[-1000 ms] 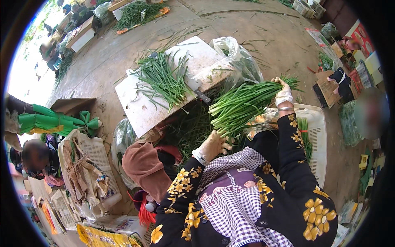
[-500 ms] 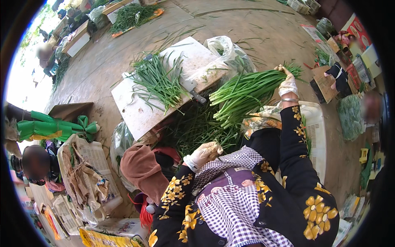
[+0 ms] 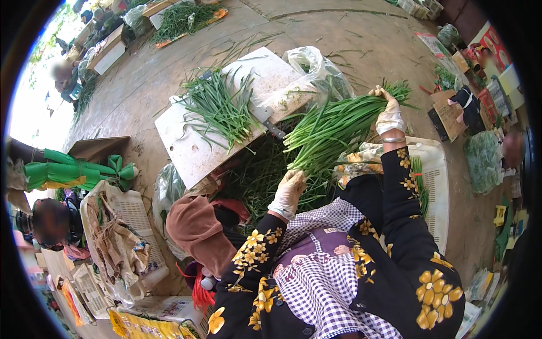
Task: The person gathers green onions, trims the ends with a knife, aligns them into bundles, and ties each bundle with a red rubber band. The finished bundles are placed into a white plastic basket.
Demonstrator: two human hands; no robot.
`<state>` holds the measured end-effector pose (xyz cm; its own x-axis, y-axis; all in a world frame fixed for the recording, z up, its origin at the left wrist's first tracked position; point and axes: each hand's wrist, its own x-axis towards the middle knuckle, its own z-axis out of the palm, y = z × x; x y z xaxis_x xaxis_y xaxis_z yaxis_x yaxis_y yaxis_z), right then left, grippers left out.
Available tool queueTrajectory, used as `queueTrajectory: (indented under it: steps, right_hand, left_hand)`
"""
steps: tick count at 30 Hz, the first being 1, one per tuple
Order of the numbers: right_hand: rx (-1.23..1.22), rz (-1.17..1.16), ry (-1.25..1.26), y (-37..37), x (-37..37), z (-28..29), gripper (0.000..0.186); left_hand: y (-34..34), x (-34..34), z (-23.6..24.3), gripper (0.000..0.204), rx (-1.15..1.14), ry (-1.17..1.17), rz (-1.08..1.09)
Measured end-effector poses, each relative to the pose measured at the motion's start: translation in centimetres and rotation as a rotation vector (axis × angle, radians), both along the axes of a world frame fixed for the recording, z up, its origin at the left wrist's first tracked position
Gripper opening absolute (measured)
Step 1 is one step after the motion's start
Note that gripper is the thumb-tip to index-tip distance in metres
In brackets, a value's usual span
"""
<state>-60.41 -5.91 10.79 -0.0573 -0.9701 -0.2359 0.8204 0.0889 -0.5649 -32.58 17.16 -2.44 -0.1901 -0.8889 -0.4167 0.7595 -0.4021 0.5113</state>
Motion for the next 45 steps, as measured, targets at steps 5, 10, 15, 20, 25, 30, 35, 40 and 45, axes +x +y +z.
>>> queueTrajectory:
  steps: [5,10,15,20,25,30,35,40,45]
  right_hand:
    - [0.04,-0.028,-0.037,0.3,0.4,0.5,0.015]
    - [0.015,-0.011,0.008,0.4,0.8,0.4,0.016]
    - [0.002,0.06,-0.065,0.7,1.0,0.4,0.016]
    - [-0.061,0.125,-0.053,0.9,0.8,0.8,0.017]
    - [-0.083,0.161,-0.084,0.6,-0.3,1.0,0.015]
    - [-0.099,0.174,-0.106,0.1,-1.5,1.5,0.015]
    - [-0.126,0.117,-0.142,-1.0,-1.5,2.8,0.015]
    - [-0.202,0.023,-0.075,-1.9,-4.0,4.1,0.01]
    - [-0.083,0.028,-0.164,-0.4,-1.9,4.4,0.008]
  left_hand:
    - [0.2,-1.2,1.3,0.04,0.064,0.127,0.146]
    - [0.4,-1.2,1.9,0.033,0.054,0.204,0.077]
    - [0.0,-0.9,2.1,0.037,0.048,0.187,0.049]
    - [0.2,-0.8,2.1,0.044,-0.09,0.179,-0.002]
    - [-0.1,-0.9,2.9,0.046,-0.326,0.186,-0.028]
    - [0.0,0.7,3.7,0.03,-0.361,-0.191,-0.228]
    - [0.0,4.3,1.5,0.036,-0.646,-0.388,-0.249]
    - [2.8,9.0,-3.4,0.017,-0.489,-0.894,-0.69]
    - [1.2,5.1,-4.8,0.059,-0.503,-1.06,-0.418]
